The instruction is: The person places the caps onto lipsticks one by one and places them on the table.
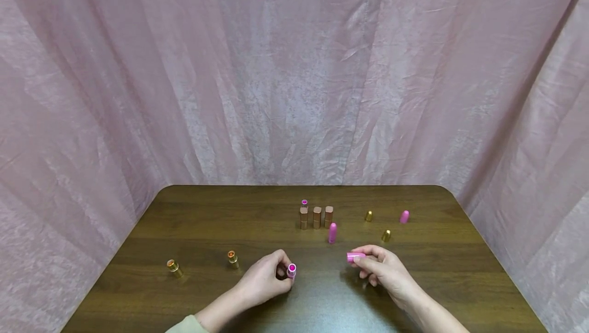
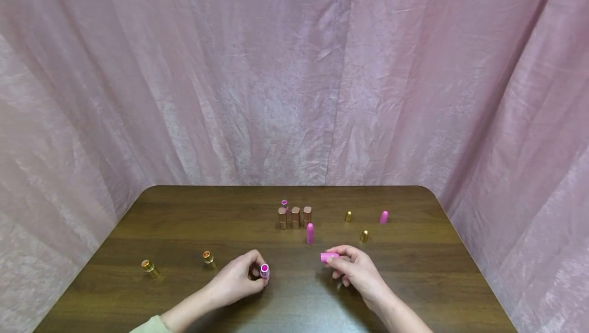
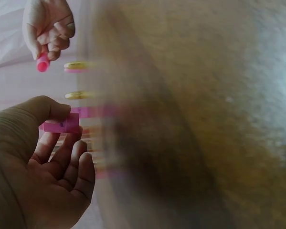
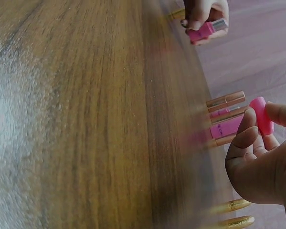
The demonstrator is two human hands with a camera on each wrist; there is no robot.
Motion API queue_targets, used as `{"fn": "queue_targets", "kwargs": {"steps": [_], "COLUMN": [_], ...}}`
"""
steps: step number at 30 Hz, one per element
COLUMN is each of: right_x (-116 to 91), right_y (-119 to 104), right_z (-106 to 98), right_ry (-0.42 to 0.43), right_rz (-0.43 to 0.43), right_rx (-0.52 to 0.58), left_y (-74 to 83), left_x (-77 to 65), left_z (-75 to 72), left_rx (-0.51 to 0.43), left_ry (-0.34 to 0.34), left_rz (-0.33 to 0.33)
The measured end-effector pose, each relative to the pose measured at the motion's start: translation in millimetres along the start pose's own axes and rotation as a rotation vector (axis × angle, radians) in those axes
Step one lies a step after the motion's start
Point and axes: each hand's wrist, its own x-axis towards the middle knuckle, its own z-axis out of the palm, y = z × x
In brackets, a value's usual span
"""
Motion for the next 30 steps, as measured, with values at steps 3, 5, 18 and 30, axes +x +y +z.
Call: {"fn": "queue_targets", "kwargs": {"steps": [3,5,18,30], "right_x": [-0.4,-0.6,-3.0,-6.2], "right_y": [-1.0,-1.7,-4.1,-8.1], "right_z": [0.6,1.0,6.3,14.2], "right_ry": [-0.002,-0.003,-0.011,-0.037], "right_rz": [-0.005,-0.009,-0.039,-0.079], "right_rx": [0.000,0.001,0.013,0.010], "left_y": [4.6,7.4,17.2,22.4], "left_x": [1.1,1.4,0.0,3.3], "left_z": [-2.9,-4.6,-14.0,-14.8], "left_rx": [0.025,0.046,0.039,0.051], "left_ry": [0.004,0.006,0.022,0.062], "left_rz": [0.011,0.018,0.024,0.072]}}
